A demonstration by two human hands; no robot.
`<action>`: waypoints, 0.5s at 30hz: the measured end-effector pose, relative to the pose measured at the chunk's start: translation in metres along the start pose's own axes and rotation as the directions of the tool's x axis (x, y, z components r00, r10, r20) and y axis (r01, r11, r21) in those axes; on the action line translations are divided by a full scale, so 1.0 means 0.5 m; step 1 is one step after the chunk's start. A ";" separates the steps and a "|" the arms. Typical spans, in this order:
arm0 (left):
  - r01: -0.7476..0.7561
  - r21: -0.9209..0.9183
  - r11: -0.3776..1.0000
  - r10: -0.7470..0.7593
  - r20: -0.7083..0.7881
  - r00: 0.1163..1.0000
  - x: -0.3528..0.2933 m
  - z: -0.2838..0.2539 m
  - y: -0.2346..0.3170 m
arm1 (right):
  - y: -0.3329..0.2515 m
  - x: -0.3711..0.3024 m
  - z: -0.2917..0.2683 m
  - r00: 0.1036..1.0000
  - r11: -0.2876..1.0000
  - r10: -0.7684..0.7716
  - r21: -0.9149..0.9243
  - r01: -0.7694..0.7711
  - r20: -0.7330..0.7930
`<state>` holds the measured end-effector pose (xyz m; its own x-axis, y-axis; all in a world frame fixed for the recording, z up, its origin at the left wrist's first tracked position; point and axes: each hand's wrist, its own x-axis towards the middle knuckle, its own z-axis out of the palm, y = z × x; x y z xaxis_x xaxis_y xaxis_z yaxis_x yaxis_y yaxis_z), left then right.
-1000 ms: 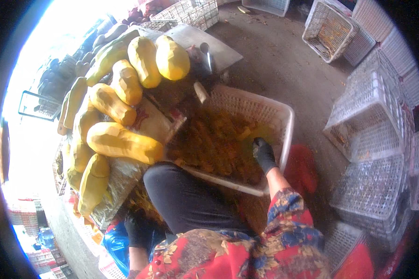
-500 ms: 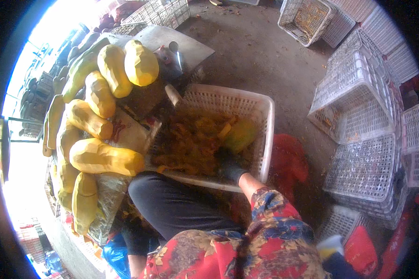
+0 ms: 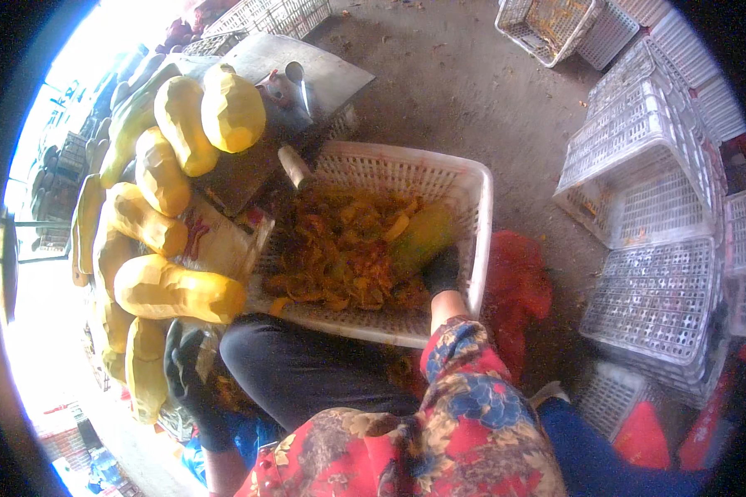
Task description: The person peels several large yellow papayas using a knife, removing the skin in long strips and placing the peeled fruit into a white basket. The person works at a low table in a market setting, handling each papaya one at a time.
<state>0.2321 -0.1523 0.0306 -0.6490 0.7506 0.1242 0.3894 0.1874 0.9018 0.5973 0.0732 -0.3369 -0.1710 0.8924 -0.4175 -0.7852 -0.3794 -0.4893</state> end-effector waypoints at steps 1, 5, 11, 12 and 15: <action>-0.107 0.099 0.989 0.095 0.116 0.989 0.026 0.028 0.030 | 0.005 0.002 0.007 0.990 0.925 -0.133 -0.355 0.138 0.038; 0.173 -0.209 0.962 -0.077 0.402 0.912 0.056 0.175 0.089 | 0.010 0.014 0.025 0.993 0.943 -0.111 -0.311 0.119 0.046; 0.408 -0.207 0.889 -0.234 0.561 0.794 0.095 0.290 0.064 | -0.016 0.020 0.050 0.996 0.985 0.073 0.158 -0.063 -0.059; 0.490 -0.245 0.836 -0.289 0.563 0.774 0.095 0.301 0.052 | -0.023 0.019 0.061 0.992 0.974 0.102 0.212 -0.084 -0.073; 0.486 -0.207 0.849 -0.287 0.591 0.754 0.109 0.322 0.008 | -0.044 0.031 0.113 0.983 0.958 0.178 0.236 -0.160 -0.054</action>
<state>0.3036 -0.0086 -0.0260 -0.2148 0.8864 -0.4101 -0.1200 0.3928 0.9118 0.5783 0.1092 -0.2892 -0.2752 0.7962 -0.5389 -0.8657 -0.4491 -0.2213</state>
